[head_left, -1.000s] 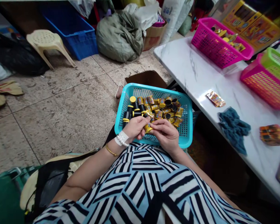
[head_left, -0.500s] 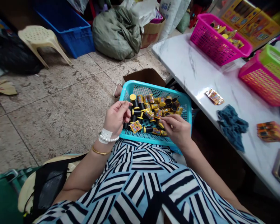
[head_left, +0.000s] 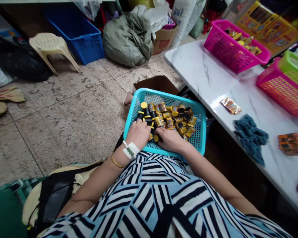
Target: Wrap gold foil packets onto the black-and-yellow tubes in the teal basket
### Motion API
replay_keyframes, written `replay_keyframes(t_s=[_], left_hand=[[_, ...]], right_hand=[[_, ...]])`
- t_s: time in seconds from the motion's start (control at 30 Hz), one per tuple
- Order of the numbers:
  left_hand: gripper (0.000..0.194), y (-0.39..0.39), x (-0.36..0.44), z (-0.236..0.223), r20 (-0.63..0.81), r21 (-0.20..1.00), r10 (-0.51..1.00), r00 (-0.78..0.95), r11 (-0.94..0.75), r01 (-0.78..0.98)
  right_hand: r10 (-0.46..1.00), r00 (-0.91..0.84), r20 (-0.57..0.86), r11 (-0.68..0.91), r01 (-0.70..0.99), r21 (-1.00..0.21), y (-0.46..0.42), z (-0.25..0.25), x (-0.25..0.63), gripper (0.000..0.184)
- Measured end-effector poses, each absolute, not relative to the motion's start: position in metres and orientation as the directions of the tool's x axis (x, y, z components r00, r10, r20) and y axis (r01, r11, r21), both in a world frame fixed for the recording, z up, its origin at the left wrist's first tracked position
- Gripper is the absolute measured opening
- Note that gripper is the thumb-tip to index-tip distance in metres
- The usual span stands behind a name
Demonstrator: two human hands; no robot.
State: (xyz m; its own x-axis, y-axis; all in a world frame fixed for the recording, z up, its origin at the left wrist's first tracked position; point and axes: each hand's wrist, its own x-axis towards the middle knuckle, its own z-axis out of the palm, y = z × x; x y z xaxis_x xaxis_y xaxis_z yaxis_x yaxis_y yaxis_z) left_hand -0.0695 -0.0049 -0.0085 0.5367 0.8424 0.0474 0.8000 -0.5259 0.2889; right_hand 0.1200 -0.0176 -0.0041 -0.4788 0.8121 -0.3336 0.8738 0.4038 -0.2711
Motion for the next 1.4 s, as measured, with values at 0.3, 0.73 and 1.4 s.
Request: replay_keyframes(t_s=[0.3, 0.73, 1.4], left_hand=[[0.017, -0.003, -0.062, -0.019, 0.003, 0.202, 0.833, 0.553, -0.542, 0.816], [0.028, 0.0, -0.065, -0.022, -0.023, 0.25, 0.835, 0.55, -0.528, 0.812], [0.035, -0.001, -0.073, -0.009, -0.094, 0.27, 0.834, 0.543, -0.504, 0.82]], right_hand=[[0.876, -0.32, -0.362, -0.416, -0.117, -0.902, -0.031, 0.01, 0.145, 0.036], [0.901, -0.101, -0.422, -0.428, -0.039, -0.903, -0.035, 0.003, 0.133, 0.027], [0.923, -0.064, -0.379, -0.366, 0.161, -0.917, -0.038, 0.008, 0.128, 0.026]])
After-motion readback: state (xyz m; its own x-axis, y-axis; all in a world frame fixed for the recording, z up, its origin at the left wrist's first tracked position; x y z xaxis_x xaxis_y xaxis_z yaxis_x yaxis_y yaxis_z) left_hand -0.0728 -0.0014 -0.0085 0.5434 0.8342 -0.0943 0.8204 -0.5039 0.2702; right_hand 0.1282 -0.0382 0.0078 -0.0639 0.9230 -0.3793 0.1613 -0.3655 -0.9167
